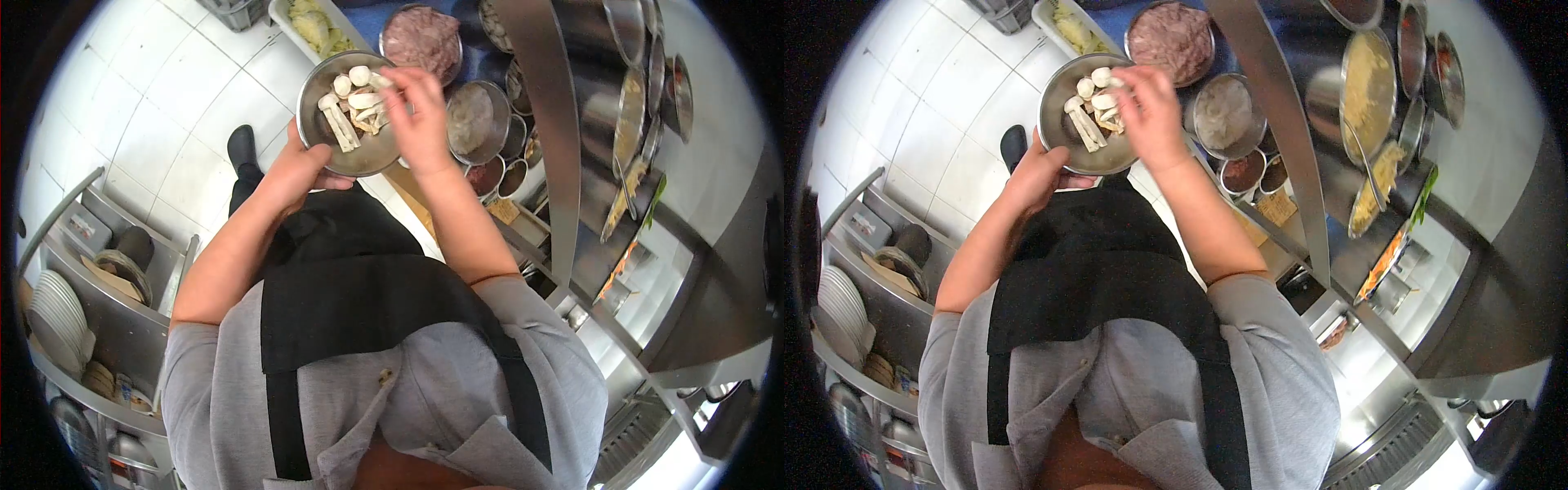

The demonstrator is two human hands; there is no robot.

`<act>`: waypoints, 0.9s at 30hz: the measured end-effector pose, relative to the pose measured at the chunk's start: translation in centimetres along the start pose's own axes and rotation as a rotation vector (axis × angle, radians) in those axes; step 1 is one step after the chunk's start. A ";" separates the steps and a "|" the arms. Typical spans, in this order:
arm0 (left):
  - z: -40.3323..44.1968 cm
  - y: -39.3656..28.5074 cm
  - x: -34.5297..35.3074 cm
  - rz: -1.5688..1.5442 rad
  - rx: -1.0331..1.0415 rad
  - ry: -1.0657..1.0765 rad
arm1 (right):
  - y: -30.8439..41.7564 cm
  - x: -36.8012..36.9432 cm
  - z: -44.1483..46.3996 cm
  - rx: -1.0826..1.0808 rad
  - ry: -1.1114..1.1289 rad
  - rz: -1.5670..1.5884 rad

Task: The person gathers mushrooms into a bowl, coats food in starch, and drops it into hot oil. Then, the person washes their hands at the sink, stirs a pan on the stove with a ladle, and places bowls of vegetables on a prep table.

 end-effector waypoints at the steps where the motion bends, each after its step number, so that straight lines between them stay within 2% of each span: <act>1: -0.3 -0.2 0.2 0.014 -0.001 0.012 | 0.9 0.3 -0.6 0.043 -0.010 0.083; 6: -0.5 -0.2 0.8 0.029 0.048 0.070 | 1.5 -3.1 -4.9 0.035 -0.136 0.190; 8: -1.2 -0.7 2.0 0.042 0.034 0.051 | -0.9 -5.5 -8.3 0.092 -0.207 -0.009; 10: -1.3 0.1 2.6 -0.013 -0.001 0.035 | -6.3 -8.2 -12.5 0.258 -0.269 -0.093; 12: -1.7 1.1 3.0 -0.012 0.001 0.009 | -13.2 -10.9 -16.9 0.625 -0.342 0.223; 14: -2.7 2.6 3.0 -0.030 -0.019 -0.001 | -16.6 -13.6 -19.7 0.850 -0.378 0.251; 17: -2.2 0.1 4.8 -0.026 -0.011 -0.033 | -23.2 -17.9 -17.7 0.892 -0.510 0.224; 19: -2.8 0.6 5.2 -0.019 -0.019 -0.062 | -28.0 -20.1 -19.6 0.524 -0.598 -0.211; 20: -2.9 1.2 5.1 -0.041 -0.017 -0.039 | -28.7 -20.9 -19.8 0.483 -0.608 -0.307; 22: -3.3 1.8 5.4 -0.064 -0.004 -0.021 | -30.6 -21.9 -18.6 0.597 -0.537 -0.332; 27: -3.4 1.2 7.4 -0.118 0.015 -0.012 | -36.0 -22.2 -11.3 0.774 -0.134 -0.430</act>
Point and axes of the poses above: each hand's wrist, its own z-axis towards the middle knuckle, its own x-axis out of the palm, y = z × x, the point moved 3 cm from there along z, towards the middle knuckle, and after that the axes turned 8 degrees about y, right-handed, at the moved point
